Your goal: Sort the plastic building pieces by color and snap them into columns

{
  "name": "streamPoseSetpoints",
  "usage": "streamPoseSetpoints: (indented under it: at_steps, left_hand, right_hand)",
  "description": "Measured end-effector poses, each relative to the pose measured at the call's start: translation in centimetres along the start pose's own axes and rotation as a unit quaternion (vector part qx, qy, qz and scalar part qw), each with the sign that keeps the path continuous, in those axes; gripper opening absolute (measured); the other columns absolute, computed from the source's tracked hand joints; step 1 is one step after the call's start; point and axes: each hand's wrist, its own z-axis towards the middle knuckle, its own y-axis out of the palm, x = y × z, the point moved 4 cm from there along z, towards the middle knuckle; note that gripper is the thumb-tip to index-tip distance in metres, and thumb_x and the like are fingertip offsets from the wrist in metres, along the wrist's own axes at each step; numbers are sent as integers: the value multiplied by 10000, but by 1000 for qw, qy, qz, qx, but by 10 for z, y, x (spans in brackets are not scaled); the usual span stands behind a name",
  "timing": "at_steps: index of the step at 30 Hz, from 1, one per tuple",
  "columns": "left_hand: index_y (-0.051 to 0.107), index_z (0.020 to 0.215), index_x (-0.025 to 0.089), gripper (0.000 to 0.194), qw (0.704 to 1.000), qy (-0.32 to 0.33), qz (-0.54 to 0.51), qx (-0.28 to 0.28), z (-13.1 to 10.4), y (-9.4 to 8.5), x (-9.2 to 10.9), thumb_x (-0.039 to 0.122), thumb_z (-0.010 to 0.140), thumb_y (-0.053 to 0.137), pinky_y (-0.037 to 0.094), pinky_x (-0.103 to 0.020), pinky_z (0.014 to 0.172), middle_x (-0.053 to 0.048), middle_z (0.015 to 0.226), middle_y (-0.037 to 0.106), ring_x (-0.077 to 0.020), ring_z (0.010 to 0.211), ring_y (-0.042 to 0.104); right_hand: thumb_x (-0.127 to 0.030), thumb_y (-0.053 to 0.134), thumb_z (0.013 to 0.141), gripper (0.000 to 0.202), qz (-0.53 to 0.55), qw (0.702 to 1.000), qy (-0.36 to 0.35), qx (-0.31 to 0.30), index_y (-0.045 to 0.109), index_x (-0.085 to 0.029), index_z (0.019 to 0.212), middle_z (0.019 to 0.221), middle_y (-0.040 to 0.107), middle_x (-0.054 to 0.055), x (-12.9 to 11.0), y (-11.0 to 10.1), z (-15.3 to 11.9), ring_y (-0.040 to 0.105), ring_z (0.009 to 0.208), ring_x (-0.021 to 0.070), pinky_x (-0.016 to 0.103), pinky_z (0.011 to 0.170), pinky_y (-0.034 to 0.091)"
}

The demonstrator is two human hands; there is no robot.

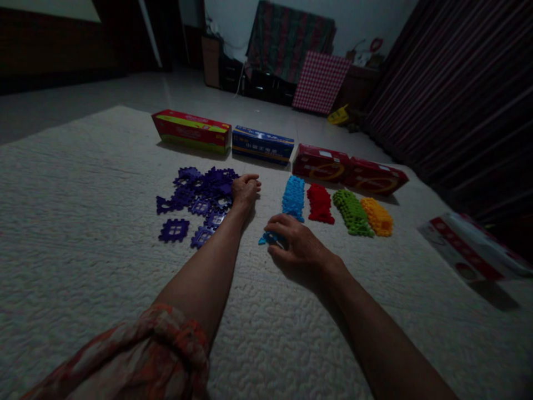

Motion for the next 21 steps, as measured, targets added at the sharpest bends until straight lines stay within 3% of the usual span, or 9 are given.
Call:
streamPoseSetpoints:
  at_steps: [3, 6, 10, 12, 18, 21]
  left_hand:
    - [695, 860, 170, 240, 1000, 5, 3, 0, 0, 0, 0, 139, 680, 540, 431, -195, 508, -26, 687, 669, -110, 554, 599]
    - [700, 862, 167, 259, 1000, 3, 5, 0, 0, 0, 0, 132, 675, 525, 440, -205, 519, -35, 695, 676, -116, 562, 605]
    - [709, 874, 164, 291, 1000, 4, 9, 1, 1, 0, -2, 143, 655, 518, 442, -214, 518, -41, 701, 680, -126, 569, 611]
    - [706, 880, 162, 296, 1000, 7, 6, -1, 2, 0, -3, 153, 654, 515, 432, -208, 504, -35, 700, 675, -125, 564, 610]
    - [695, 874, 149, 287, 1000, 10, 4, -3, 2, 0, -2, 141, 656, 509, 415, -188, 486, -23, 682, 660, -111, 541, 597]
    - [694, 873, 149, 285, 1000, 5, 8, 1, 1, 0, 0, 135, 655, 513, 413, -183, 489, -21, 677, 659, -108, 541, 598]
  right_hand:
    - [-133, 602, 839, 377, -28, 999, -25, -27, 657, -228, 1200, 1302, 613, 107, -9, 5, 3, 568, 1159, 255, 444, 1029, 459]
    - [-122, 558, 886, 292, -50, 997, -22, -60, 670, -232, 1132, 1176, 642, 91, -16, 8, 5, 573, 1074, 234, 414, 967, 479]
    - [-114, 562, 878, 257, -60, 997, -10, -57, 669, -219, 1087, 1093, 634, 89, -18, 6, 5, 569, 1012, 225, 386, 916, 486]
    - [-108, 567, 862, 266, -45, 999, -9, -25, 653, -207, 1094, 1093, 634, 92, -14, 4, 5, 574, 1013, 226, 385, 916, 485]
    - [-198, 631, 847, 198, 51, 983, -51, 170, 575, -202, 1037, 990, 635, 67, 9, -1, 8, 609, 919, 202, 330, 761, 526]
    - [-205, 649, 839, 180, 81, 976, -28, 200, 559, -224, 993, 1002, 639, 52, 21, 1, 8, 620, 938, 196, 313, 739, 533]
